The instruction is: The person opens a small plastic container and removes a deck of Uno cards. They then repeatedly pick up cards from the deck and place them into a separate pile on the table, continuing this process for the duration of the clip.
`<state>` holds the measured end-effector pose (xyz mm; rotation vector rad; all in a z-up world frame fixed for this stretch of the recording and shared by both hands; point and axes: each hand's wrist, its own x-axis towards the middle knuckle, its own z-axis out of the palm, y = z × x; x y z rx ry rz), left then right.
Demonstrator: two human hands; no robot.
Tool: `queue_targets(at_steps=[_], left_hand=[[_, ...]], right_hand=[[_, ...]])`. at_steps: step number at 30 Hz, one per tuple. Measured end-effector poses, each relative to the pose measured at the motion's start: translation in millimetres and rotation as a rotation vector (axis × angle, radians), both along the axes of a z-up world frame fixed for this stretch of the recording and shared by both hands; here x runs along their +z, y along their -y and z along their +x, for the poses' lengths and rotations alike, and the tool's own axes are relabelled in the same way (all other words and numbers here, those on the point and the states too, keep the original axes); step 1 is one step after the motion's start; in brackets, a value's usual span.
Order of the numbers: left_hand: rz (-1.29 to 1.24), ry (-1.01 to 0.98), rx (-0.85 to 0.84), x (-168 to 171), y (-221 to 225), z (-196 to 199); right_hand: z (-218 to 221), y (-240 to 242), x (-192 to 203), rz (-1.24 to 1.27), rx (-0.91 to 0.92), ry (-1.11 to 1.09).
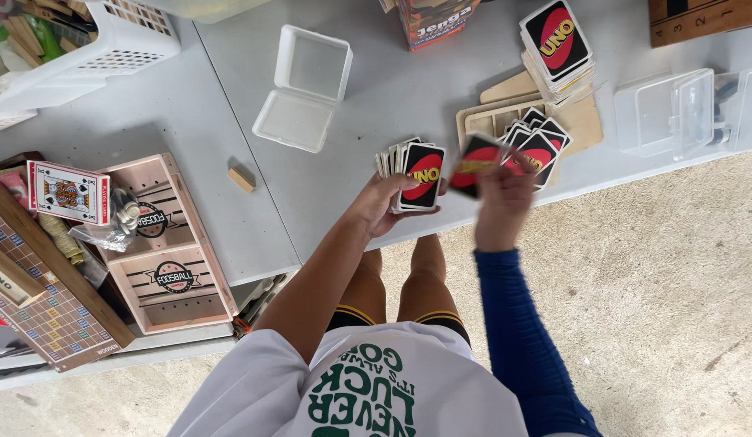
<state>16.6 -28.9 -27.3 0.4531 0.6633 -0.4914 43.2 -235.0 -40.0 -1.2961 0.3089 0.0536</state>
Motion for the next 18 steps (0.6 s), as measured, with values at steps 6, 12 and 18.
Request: queue_targets(at_steps=[6, 12, 18], left_hand=[[0.226, -0.058, -0.147, -1.2, 1.5, 9.0], [0.211, 0.120, -0.193, -4.6, 10.1, 2.4], [0.248, -0.077, -0.066, -12.1, -17.2, -0.6]], right_hand=[[13.9, 43.0, 17.3, -1.179, -0.019, 0.274], [-16.4, -14.4, 5.5, -0.184, 0.320, -0.138], [-17.0, -19.1, 1.5, 0.111, 0.151, -0.193]])
